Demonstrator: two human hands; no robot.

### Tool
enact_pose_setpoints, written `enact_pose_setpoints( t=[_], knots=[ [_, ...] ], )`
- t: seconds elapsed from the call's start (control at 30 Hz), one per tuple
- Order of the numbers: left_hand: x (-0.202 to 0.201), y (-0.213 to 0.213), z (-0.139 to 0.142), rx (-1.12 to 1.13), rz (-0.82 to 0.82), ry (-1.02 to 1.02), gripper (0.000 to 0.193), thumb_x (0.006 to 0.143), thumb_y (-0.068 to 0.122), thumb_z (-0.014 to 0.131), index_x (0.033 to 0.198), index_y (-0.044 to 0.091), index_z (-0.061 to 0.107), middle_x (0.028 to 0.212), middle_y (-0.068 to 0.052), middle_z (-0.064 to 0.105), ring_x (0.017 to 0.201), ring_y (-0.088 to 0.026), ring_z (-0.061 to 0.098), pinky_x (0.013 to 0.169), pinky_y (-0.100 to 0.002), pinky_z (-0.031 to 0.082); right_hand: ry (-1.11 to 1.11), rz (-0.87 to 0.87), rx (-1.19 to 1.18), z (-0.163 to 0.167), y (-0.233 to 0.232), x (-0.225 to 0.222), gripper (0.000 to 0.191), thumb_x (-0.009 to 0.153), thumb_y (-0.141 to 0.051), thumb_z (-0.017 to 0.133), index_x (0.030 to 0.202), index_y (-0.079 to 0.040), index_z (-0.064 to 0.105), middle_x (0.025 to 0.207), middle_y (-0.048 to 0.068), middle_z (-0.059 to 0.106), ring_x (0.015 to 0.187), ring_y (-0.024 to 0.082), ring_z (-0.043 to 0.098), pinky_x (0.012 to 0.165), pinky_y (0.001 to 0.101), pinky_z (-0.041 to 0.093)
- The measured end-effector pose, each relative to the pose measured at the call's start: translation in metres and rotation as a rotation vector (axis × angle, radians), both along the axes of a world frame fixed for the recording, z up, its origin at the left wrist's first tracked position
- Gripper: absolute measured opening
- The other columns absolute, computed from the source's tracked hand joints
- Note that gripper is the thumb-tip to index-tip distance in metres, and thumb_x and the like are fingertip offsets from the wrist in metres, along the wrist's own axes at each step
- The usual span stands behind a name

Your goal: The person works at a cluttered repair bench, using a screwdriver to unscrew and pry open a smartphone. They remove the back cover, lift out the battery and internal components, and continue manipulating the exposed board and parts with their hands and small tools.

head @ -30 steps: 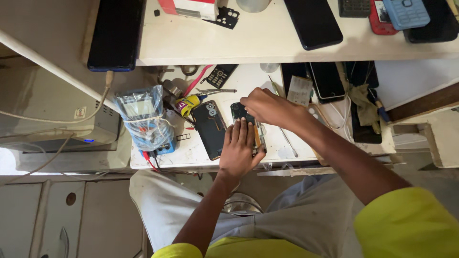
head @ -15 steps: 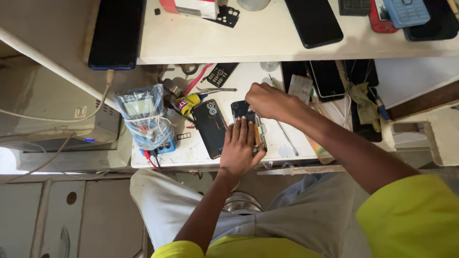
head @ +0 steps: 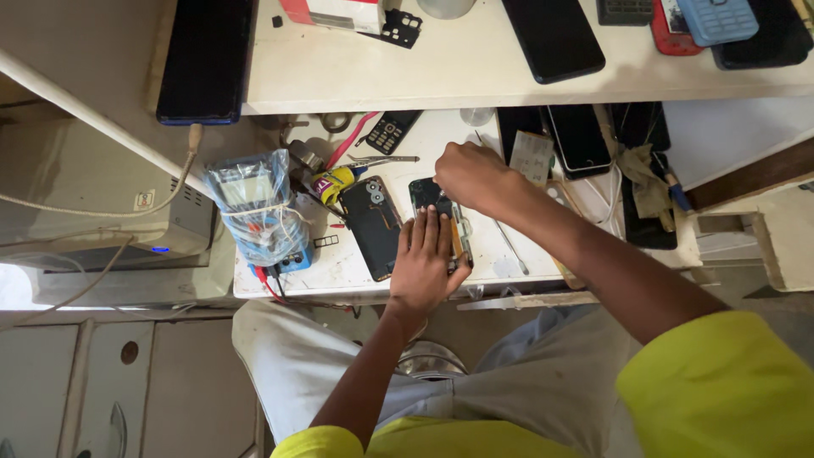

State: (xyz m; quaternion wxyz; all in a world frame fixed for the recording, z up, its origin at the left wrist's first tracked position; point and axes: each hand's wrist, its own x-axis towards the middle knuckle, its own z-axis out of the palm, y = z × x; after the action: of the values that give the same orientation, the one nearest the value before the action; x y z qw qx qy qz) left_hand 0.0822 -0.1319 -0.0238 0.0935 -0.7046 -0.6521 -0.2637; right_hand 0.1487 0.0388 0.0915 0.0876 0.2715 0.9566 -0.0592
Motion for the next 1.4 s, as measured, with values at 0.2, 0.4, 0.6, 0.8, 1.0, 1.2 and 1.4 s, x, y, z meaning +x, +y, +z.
enact_pose_setpoints(
  t=[0.2,0.4,0.6,0.8,1.0,1.2,1.4],
  knots=[
    [0.000,0.001,-0.002,-0.012,-0.003,-0.012,0.070,0.094,0.043,0.057,0.137,-0.013,0.055,0.142,-0.036,0.054,0.135,-0.046,0.050,0.116,-0.057,0.035,0.081,-0.037,-0.157,-0.007,0.003,0.000,0.021,0.091,-0.013,0.070,0.085,0.006,0.076,0.091,0.030,0.070,0.088,0.044,0.074,0.076,0.0486,0.061],
    [-0.001,0.002,-0.004,-0.011,-0.001,-0.001,0.070,0.094,0.042,0.057,0.137,-0.012,0.055,0.142,-0.035,0.054,0.137,-0.045,0.050,0.117,-0.057,0.034,0.172,-0.010,-0.096,-0.012,0.002,-0.002,0.013,0.079,0.000,0.069,0.089,0.007,0.075,0.095,0.032,0.068,0.092,0.047,0.070,0.077,0.0500,0.059],
    [-0.001,0.003,-0.004,-0.011,-0.010,-0.005,0.072,0.091,0.043,0.058,0.138,-0.012,0.054,0.144,-0.035,0.051,0.137,-0.046,0.048,0.117,-0.057,0.033,0.050,0.014,0.061,-0.014,0.005,-0.002,0.014,0.082,-0.006,0.069,0.089,0.000,0.079,0.092,0.026,0.072,0.091,0.043,0.073,0.079,0.0502,0.059],
    [-0.001,0.006,-0.004,0.017,0.000,0.006,0.073,0.092,0.044,0.058,0.138,-0.012,0.053,0.145,-0.033,0.052,0.138,-0.045,0.048,0.117,-0.056,0.033,0.155,-0.103,-0.054,-0.009,0.001,0.000,0.019,0.092,-0.010,0.066,0.086,0.006,0.075,0.093,0.032,0.069,0.089,0.045,0.072,0.080,0.0494,0.059],
    [-0.001,0.004,-0.005,0.003,0.001,-0.008,0.074,0.090,0.044,0.059,0.138,-0.012,0.053,0.145,-0.034,0.051,0.138,-0.045,0.047,0.117,-0.055,0.033,0.302,-0.027,-0.156,-0.004,0.000,0.007,0.015,0.087,-0.005,0.065,0.094,0.008,0.067,0.088,0.031,0.068,0.089,0.049,0.068,0.074,0.0537,0.055],
    [0.000,0.004,-0.002,0.028,-0.002,-0.006,0.073,0.089,0.044,0.060,0.136,-0.012,0.054,0.144,-0.033,0.052,0.137,-0.045,0.048,0.116,-0.056,0.033,0.257,-0.065,-0.075,-0.006,0.001,-0.003,0.025,0.088,-0.019,0.072,0.086,0.006,0.073,0.088,0.032,0.069,0.090,0.049,0.069,0.080,0.0527,0.056],
    [0.000,0.004,0.001,0.039,-0.005,-0.019,0.070,0.091,0.043,0.059,0.136,-0.011,0.056,0.142,-0.036,0.053,0.135,-0.045,0.050,0.116,-0.055,0.034,0.248,-0.061,0.028,-0.012,0.000,-0.011,0.018,0.083,-0.010,0.069,0.081,0.007,0.073,0.090,0.036,0.067,0.085,0.050,0.070,0.074,0.0524,0.058]
  ],
)
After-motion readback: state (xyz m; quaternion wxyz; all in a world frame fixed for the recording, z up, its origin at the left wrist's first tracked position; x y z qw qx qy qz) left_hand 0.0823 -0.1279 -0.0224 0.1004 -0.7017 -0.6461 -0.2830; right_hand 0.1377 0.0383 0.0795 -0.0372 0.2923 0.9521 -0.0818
